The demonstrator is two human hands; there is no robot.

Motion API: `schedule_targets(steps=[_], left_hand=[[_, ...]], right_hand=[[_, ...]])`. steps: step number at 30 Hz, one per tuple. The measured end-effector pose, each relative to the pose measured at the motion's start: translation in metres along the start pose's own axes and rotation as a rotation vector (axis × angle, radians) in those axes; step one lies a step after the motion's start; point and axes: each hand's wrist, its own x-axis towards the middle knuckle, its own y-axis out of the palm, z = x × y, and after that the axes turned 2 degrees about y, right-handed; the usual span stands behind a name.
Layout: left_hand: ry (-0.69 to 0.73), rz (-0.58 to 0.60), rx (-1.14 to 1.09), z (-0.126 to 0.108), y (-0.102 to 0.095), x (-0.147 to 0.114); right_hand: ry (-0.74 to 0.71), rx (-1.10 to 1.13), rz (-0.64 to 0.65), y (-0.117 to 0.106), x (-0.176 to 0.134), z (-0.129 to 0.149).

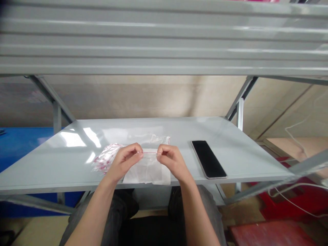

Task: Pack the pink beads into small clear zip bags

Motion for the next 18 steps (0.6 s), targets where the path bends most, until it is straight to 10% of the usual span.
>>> schedule_targets(steps=[18], left_hand=[[0.135,0.126,0.048,-0.016,-0.015,-0.006]], right_hand=[[-0.196,-0.139,0.094,0.005,-0.009,0.015]])
